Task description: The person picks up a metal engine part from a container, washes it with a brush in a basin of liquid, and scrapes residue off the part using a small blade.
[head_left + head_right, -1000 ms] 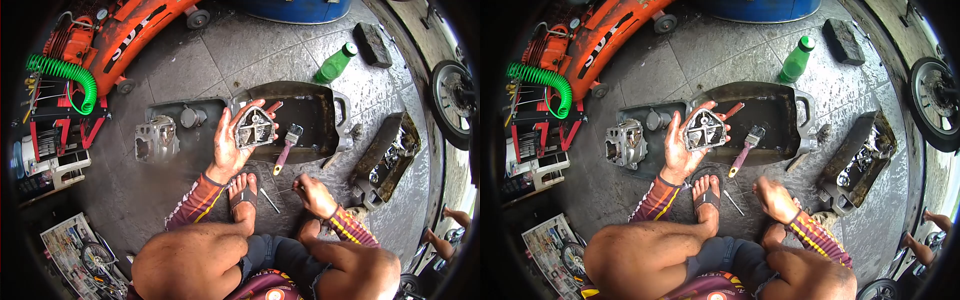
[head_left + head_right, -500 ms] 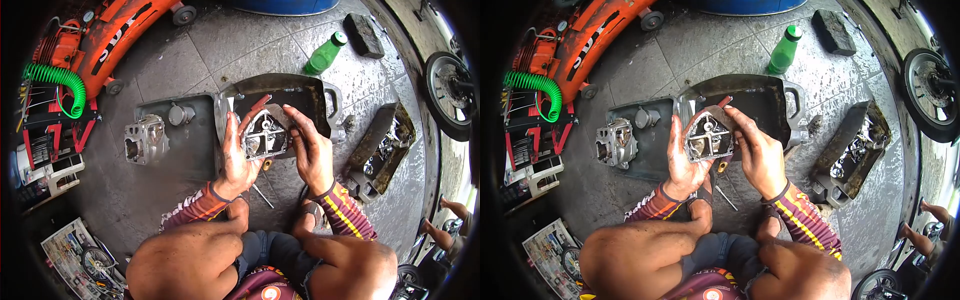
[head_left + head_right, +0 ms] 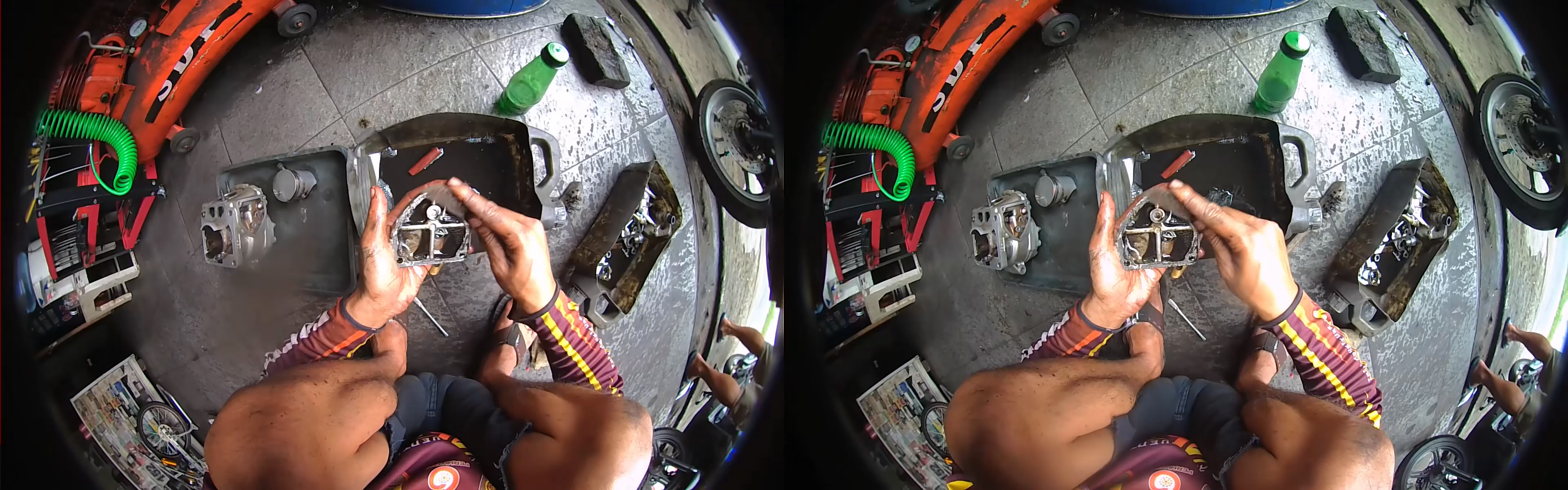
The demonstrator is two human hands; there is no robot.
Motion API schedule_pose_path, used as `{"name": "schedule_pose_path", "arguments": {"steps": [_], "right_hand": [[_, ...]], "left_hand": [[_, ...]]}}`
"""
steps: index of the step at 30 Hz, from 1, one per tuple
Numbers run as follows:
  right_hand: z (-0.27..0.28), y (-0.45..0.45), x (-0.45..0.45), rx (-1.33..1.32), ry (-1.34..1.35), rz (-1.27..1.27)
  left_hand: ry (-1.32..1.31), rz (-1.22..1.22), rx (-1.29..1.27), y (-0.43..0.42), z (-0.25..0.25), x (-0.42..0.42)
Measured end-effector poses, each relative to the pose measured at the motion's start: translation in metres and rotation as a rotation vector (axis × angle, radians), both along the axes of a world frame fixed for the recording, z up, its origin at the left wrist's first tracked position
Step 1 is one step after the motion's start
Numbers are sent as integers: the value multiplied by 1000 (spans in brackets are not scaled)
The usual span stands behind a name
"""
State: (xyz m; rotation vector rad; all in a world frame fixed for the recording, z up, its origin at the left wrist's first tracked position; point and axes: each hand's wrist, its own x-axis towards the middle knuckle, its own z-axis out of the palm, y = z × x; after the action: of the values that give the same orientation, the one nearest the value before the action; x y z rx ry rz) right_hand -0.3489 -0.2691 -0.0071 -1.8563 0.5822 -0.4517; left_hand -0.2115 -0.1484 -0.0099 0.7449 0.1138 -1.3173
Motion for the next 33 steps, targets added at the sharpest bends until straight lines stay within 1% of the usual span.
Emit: {"name": "schedule_pose_path", "arguments": {"steps": [1,3,5,6,7,9,10,12,13,15,16,18,19,21,23,25,26,27,28,29,30,31,33], "right_hand": [[-4,0,4,-110,-144,-88],[3,1,1,-90,-76,-83],[2,4,-3,-222,-36,-17],[9,0,-6,-207,109,21],[8,-2,-5,-209,110,19],[3,-3,-1,-120,-95,-70],[5,-1,-3,-127,-57,-9],[5,-3,-6,-164,-14,0],[4,-3,-5,-177,-44,-22],[1,-4,-3,-204,-102,-66],[2,-3,-5,-203,-63,-13],[5,-1,-8,-276,15,54],[5,-3,-8,-278,15,52],[5,-8,-7,-264,7,-33],[10,0,-11,-331,85,62],[15,8,-11,-331,85,84],[14,7,-10,-302,40,3],[12,5,-9,-273,-10,-78],[11,4,-8,-246,-63,-157],[14,4,-9,-175,-44,-249],[15,1,-7,-238,-54,-282],[16,-1,-4,-240,-53,-287],[19,-5,3,-441,-84,-286]], "left_hand": [[27,-4,-5,1,-1,-1],[54,-14,-11,0,-1,-1],[65,7,11,-2,1,0],[65,2,10,-3,1,0],[58,-14,16,-2,1,0],[55,-25,25,-1,0,-1],[99,-20,-15,-2,-1,1],[195,-18,-73,1,-2,3],[193,-17,-74,1,-1,4],[147,-36,44,2,1,4],[148,-35,41,0,2,4],[242,12,-6,-4,6,4],[241,10,-7,-3,4,5],[113,-98,-61,1,2,6],[116,-70,-13,1,3,5],[7,-72,-26,-3,4,5],[26,-21,35,-3,6,5],[25,-18,32,-4,7,5],[26,-37,-51,-4,7,6],[28,-59,-131,-2,7,6],[-24,-81,-129,-2,7,6],[-22,-85,-131,-3,6,5],[87,23,-97,-5,3,-1]]}}
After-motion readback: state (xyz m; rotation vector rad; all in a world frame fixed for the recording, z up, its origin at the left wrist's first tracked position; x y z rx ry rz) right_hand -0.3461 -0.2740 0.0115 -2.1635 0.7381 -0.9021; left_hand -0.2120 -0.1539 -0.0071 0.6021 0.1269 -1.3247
